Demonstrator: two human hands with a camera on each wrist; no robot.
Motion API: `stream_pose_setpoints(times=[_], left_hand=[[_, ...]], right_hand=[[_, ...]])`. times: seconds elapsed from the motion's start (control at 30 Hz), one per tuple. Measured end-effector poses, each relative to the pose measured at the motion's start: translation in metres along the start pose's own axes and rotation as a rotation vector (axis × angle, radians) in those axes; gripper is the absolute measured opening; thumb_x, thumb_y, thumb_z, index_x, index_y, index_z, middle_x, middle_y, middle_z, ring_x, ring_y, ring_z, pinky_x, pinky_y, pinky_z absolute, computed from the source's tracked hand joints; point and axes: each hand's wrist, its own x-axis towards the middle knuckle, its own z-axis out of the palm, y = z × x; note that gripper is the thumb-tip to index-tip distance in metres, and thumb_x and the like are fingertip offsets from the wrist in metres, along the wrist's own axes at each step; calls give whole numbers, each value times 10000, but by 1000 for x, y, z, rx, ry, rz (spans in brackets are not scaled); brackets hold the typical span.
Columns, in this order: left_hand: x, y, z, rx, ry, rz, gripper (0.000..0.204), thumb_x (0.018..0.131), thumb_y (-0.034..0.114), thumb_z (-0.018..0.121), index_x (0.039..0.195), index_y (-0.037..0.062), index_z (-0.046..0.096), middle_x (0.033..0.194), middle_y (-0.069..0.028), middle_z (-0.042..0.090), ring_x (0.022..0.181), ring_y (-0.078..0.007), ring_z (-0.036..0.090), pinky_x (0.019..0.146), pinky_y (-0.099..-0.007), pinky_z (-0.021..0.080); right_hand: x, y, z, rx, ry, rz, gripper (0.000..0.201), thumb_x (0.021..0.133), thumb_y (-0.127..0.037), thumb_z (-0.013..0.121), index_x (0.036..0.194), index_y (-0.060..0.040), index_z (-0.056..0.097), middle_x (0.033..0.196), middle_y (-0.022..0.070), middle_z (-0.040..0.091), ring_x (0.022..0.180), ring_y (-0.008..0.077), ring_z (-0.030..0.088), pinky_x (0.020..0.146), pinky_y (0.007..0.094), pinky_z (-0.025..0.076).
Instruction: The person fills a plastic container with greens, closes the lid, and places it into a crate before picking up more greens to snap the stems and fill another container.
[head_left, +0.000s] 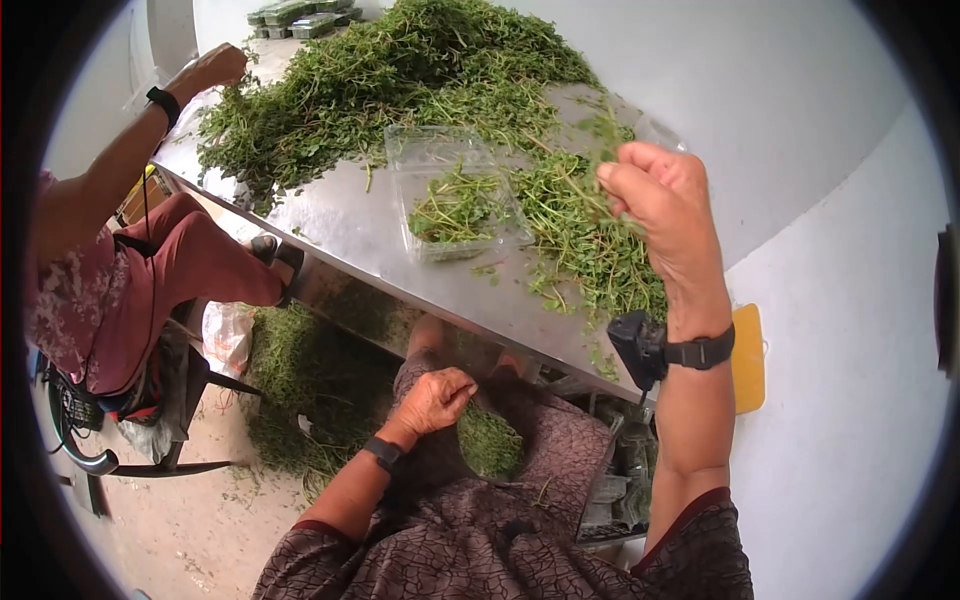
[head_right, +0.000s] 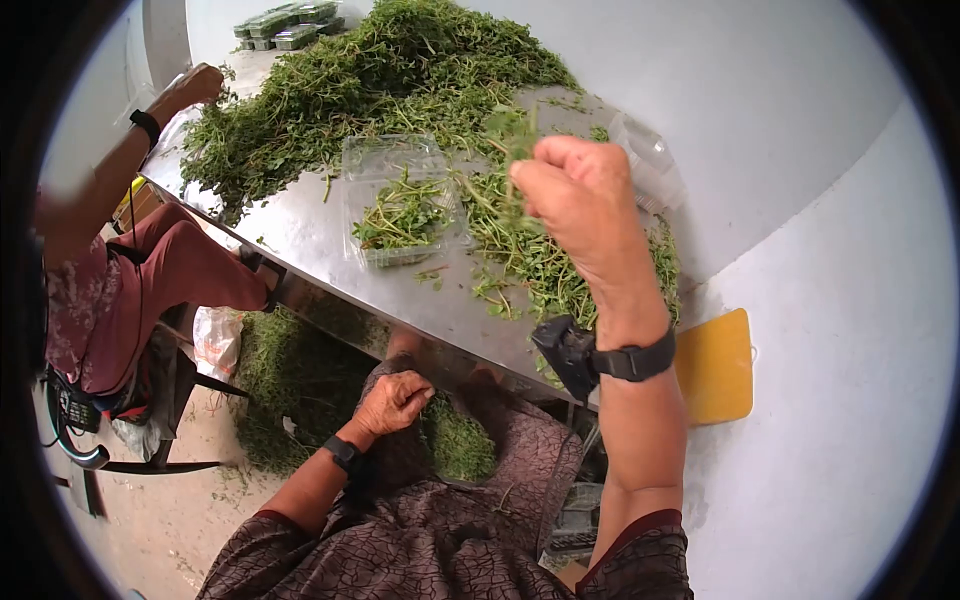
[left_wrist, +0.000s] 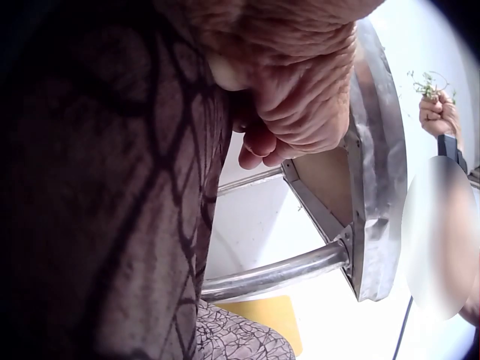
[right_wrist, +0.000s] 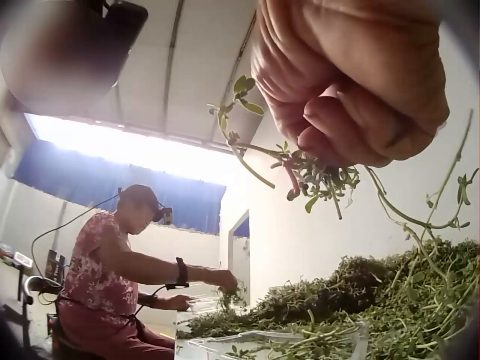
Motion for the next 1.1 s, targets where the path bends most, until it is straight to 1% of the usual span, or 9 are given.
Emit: stream_pose_setpoints(times=[0.23,0.43,0.5,0.6,0.73,0.93,1.0,1.03,1.1], left_hand=[[-3,-5,-1,-13,47,38,87,803,63,603,852,-7,621,765,-162,619,741,-336,613,664,-372,498],[-3,-8,-3,-18,26,8,115,860,101,578,815,1,611,762,-142,634,740,-285,638,644,-357,507],[-5,-4,-7,-454,-46,-358,226,942,203,505,890,15,618,831,-96,666,774,-201,651,675,-320,503],[3,11,-11,-950,193,-440,358,979,333,428,1050,24,594,971,-86,657,882,-180,630,782,-306,485],[25,65,-35,-1075,95,-252,464,977,416,416,1199,23,520,1103,-89,610,1123,-197,552,939,-348,420],[19,110,-53,-542,-9,-305,441,992,396,379,1139,3,516,961,-28,572,864,-115,499,805,-280,403],[17,107,-47,-705,119,-185,457,988,417,380,1159,13,507,1022,-47,575,947,-149,536,838,-296,413],[18,114,-41,-1012,145,-287,488,980,445,379,1195,21,486,1145,-90,560,1048,-189,549,880,-317,418],[18,123,-38,-1159,39,-292,499,977,455,379,1214,27,474,1201,-108,538,1070,-207,554,884,-335,428]], right_hand=[[12,-27,34,3,-139,-121,238,767,-79,575,559,-2,490,503,-30,447,498,27,397,443,231,290],[-33,-32,16,161,-184,23,185,785,-97,586,626,-23,528,551,-20,498,479,39,430,434,213,300],[-57,-33,12,172,-197,76,182,786,-96,587,631,-23,528,550,-19,500,474,36,429,428,208,296],[-89,-26,7,198,-204,157,161,779,-88,602,652,-20,531,544,-20,501,459,24,416,408,201,280],[-128,-13,12,359,-267,304,162,772,-68,618,648,-18,527,539,-32,494,463,13,400,408,204,271],[-172,9,21,458,-370,466,97,773,-68,607,721,13,606,563,-36,509,495,12,402,448,205,268],[-182,15,20,519,-381,488,95,776,-71,603,745,17,626,565,-34,515,495,12,405,453,204,273],[-184,15,21,523,-399,513,96,777,-72,603,743,15,624,569,-34,518,502,12,410,459,203,277],[-189,18,21,529,-416,540,97,777,-74,603,741,13,623,573,-34,522,508,13,416,466,202,282]])
